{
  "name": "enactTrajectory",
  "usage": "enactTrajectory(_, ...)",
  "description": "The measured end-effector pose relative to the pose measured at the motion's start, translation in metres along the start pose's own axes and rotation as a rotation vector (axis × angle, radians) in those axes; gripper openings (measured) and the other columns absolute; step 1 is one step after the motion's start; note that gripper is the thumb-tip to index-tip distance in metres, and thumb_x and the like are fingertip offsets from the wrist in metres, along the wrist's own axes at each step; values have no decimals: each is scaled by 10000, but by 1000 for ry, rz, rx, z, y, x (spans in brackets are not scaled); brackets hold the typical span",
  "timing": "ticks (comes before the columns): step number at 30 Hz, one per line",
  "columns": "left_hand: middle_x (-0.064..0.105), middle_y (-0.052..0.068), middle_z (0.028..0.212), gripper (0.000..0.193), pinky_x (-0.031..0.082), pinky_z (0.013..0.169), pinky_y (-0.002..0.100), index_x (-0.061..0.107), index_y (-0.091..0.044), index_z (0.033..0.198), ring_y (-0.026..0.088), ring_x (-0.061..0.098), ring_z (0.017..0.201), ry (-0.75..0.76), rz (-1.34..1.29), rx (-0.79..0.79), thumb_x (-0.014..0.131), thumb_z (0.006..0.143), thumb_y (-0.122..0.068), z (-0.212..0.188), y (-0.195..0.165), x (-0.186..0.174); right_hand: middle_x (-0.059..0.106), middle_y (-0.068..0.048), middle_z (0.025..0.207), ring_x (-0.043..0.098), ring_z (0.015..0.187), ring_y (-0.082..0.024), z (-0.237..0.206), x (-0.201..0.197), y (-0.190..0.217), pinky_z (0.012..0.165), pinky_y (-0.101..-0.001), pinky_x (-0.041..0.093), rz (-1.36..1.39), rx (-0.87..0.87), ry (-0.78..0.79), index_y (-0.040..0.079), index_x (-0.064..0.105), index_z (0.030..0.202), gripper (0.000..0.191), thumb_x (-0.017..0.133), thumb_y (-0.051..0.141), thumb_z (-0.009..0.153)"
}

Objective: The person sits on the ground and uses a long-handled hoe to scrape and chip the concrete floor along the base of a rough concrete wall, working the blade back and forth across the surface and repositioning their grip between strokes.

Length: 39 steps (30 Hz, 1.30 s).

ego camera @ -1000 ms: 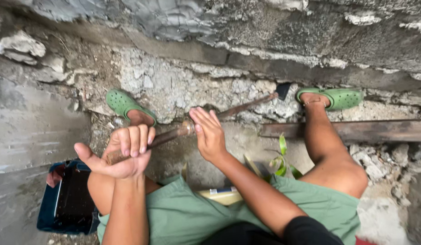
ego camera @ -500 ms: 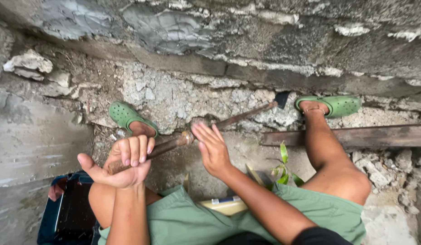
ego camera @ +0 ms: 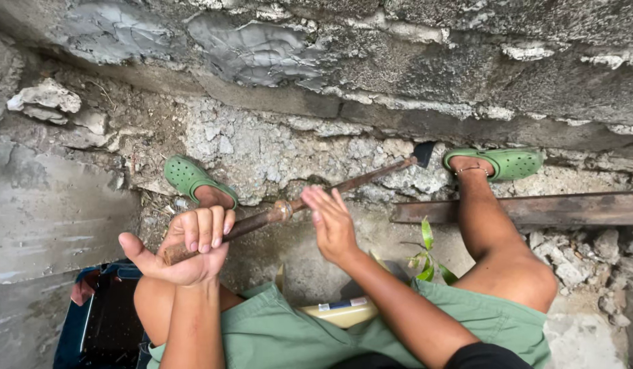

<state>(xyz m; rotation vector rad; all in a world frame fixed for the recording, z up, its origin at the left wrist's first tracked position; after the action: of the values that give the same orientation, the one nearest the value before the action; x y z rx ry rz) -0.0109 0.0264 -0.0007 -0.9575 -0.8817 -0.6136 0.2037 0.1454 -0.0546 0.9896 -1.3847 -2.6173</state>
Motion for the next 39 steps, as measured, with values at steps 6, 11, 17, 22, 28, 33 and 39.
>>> enactTrajectory(6, 426, 0, 605, 875, 333, 714, 307, 445, -90, 628, 163, 440, 627, 2, 41, -13, 278, 858, -918, -4, 2, 4, 684, -117, 1377, 565, 1408, -319, -2, 1, 2, 1246, -549, 293, 18, 51, 45, 74, 683, 1300, 374, 401, 196, 1087)
enactTrajectory(11, 433, 6, 608, 875, 332, 720, 302, 445, -98, 637, 156, 448, 628, 41, 60, -23, 278, 868, -925, 0, 2, 7, 656, -136, 1420, 540, 1420, -327, -2, -9, 1, 1236, -567, 282, -33, -3, 16, 52, 662, 1355, 404, 381, 186, 1098)
enactTrajectory(17, 442, 11, 606, 885, 338, 722, 307, 454, -89, 632, 168, 452, 635, 67, 47, -31, 268, 850, -926, 1, 4, 11, 626, -122, 1462, 515, 1461, -325, -10, 1, 4, 1255, -546, 305, 6, 59, 16, 65, 630, 1392, 402, 397, 199, 1093)
enactTrajectory(22, 448, 25, 607, 891, 334, 732, 303, 447, -93, 619, 168, 449, 640, 55, 42, -20, 263, 849, -933, 3, 2, 7, 591, -150, 1498, 492, 1466, -358, -20, 1, -1, 1252, -564, 246, -42, -10, -31, 36, 597, 1433, 428, 376, 194, 1103)
enactTrajectory(28, 456, 33, 608, 888, 335, 745, 301, 444, -94, 616, 172, 454, 646, 43, 53, -24, 270, 848, -933, -1, 2, 5, 633, -111, 1461, 520, 1453, -329, -7, 15, -6, 1264, -553, 261, -44, 96, -38, 75, 641, 1389, 417, 370, 215, 1104)
enactTrajectory(33, 449, 30, 610, 861, 335, 740, 304, 448, -100, 616, 169, 457, 655, 11, 66, -33, 293, 847, -915, 4, 1, 6, 601, -141, 1486, 498, 1456, -340, -16, 8, 3, 1242, -562, 224, -48, -22, -31, 49, 598, 1428, 443, 356, 234, 1107)
enactTrajectory(39, 449, 17, 609, 868, 341, 733, 299, 457, -90, 626, 164, 461, 641, 42, 44, -34, 290, 869, -906, 1, 3, 10, 675, -81, 1422, 571, 1421, -279, -2, 8, -9, 1283, -550, 219, -92, 160, -11, 118, 685, 1338, 404, 376, 216, 1096)
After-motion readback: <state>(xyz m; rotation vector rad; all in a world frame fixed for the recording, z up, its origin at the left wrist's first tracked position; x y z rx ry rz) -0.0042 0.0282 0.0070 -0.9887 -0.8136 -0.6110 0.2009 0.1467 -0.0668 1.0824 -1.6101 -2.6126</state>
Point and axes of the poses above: each hand's wrist, its own z-axis towards the middle knuckle, its own x-axis out of the palm, y = z × x, the point moved 3 cm from there along z, towards the middle knuckle
